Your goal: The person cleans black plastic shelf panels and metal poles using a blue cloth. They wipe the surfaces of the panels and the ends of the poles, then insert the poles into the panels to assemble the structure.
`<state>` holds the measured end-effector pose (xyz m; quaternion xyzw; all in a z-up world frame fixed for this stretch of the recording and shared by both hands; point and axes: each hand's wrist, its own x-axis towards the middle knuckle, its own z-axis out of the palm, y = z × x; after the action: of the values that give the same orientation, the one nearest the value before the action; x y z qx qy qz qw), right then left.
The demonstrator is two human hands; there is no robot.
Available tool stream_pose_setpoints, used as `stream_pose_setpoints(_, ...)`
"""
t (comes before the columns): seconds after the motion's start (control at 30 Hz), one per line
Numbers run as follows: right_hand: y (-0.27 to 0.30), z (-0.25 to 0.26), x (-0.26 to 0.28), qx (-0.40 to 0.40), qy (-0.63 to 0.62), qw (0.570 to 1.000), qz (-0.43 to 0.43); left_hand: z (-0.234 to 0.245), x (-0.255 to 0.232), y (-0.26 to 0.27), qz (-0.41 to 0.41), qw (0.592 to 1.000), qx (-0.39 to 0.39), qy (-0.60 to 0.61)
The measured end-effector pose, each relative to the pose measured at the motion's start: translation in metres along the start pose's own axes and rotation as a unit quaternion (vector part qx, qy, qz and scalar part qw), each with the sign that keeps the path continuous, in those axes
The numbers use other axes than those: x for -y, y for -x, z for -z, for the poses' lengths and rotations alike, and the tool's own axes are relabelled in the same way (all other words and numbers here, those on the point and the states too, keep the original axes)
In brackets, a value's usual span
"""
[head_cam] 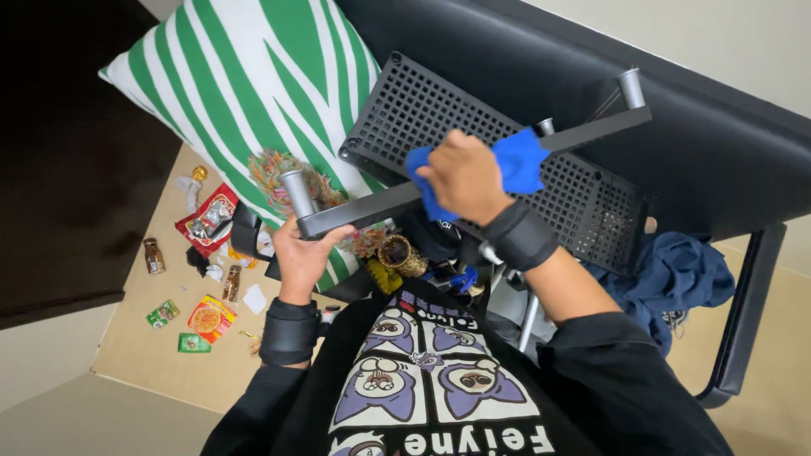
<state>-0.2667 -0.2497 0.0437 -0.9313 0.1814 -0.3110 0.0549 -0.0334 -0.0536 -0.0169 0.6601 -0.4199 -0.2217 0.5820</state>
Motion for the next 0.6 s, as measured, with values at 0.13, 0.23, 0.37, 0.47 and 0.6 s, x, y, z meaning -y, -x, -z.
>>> stream_pose_setpoints(0.13,0.018,0.013,-0.039,-0.015,0.033,0.998,-0.042,0.0,0.002,-0.002,-0.003,1.0,-0.001,0.01)
stream_pose_setpoints(0.23,0.027,0.022,-0.054,-0.043,0.036,0.997,-0.059,0.0,0.001,-0.002,0.0,1.0,0.005,0.006)
stream_pose_setpoints(0.37,0.04,0.029,-0.075,-0.057,0.057,0.995,-0.058,-0.001,0.002,-0.002,0.01,0.999,0.006,0.035)
stream_pose_setpoints(0.47,0.054,0.034,-0.099,-0.104,0.072,0.989,-0.077,-0.001,0.004,-0.003,0.026,0.999,-0.014,0.041)
stream_pose_setpoints(0.6,0.084,0.04,-0.141,-0.142,0.097,0.982,-0.083,0.002,0.009,-0.001,0.002,1.0,-0.01,-0.019)
